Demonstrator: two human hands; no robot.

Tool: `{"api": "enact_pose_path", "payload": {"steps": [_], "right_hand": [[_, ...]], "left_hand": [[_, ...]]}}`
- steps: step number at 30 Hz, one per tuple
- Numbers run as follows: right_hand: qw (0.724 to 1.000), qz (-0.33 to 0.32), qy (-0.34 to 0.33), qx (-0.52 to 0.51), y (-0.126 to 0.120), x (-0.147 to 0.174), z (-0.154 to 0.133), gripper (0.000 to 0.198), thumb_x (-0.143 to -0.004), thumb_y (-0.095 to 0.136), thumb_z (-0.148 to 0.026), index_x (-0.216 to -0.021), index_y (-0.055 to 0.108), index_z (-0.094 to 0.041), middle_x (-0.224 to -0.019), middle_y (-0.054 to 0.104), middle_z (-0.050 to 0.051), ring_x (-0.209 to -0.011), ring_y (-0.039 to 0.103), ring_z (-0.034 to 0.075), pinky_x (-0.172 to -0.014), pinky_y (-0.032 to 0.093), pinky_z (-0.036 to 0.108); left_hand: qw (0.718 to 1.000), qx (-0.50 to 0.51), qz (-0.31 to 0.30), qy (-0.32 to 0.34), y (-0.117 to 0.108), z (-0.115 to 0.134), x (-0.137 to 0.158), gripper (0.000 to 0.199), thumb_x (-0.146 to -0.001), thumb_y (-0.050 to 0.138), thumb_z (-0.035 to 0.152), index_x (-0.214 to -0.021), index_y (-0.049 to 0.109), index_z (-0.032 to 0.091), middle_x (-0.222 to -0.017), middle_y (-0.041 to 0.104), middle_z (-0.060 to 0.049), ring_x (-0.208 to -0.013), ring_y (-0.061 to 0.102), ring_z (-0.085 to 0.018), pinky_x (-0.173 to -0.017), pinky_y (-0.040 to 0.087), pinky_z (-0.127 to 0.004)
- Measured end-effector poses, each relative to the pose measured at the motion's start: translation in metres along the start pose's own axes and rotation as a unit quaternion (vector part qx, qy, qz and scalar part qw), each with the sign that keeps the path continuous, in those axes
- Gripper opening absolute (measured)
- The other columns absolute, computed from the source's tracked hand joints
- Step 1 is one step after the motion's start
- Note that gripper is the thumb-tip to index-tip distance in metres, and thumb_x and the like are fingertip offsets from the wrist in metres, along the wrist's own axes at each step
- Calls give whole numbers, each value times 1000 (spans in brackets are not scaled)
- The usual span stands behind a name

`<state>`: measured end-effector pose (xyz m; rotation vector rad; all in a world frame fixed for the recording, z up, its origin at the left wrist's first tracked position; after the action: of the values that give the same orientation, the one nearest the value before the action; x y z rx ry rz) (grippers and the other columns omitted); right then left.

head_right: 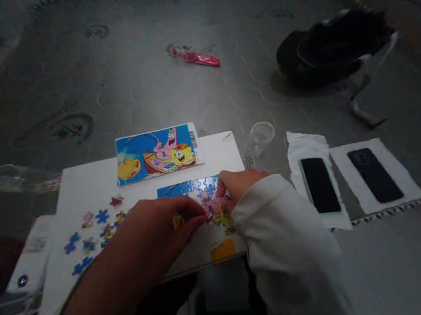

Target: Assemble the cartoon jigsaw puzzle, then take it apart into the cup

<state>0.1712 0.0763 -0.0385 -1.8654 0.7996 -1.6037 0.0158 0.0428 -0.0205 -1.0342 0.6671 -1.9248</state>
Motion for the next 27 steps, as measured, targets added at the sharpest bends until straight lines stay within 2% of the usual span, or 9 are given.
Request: {"api": "enact_pose_path", "payload": {"steps": [7,15,27], "right_hand": [[1000,12,16,3,-1,5,3,23,-74,73,-32,-94,62,-29,-82,71,-3,-73,63,18,-68,39,30],[1000,5,22,13,-3,5,1,24,-74,73,-29,-95,62,-28,-88,72,-1,-79,65,20,-69,40,30],[1000,19,10,14,-1,4,3,22,-74,71,-29,-93,62,-29,-85,72,-3,-73,65,19,-67,39,29]], "left_hand": [[999,-52,18,0,5,-1,-1,24,-90,54,43,-84,74,31,-81,75,1,-72,66,-21,-63,37,-32],[996,-82,-35,2,9,-2,2,32,-92,49,43,-80,73,27,-79,74,-2,-70,65,-21,-61,34,-32],[995,-94,-17,-16,7,-1,0,28,-91,52,43,-81,74,29,-79,74,-1,-70,64,-22,-62,35,-34]]}}
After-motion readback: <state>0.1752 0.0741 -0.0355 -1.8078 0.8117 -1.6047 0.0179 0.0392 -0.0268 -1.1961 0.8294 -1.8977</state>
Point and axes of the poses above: each hand's wrist, its own x-axis away from the middle knuckle, its own y-axis out of the palm, z = x × y, the point moved 5 cm from there along -x, towards the middle knuckle
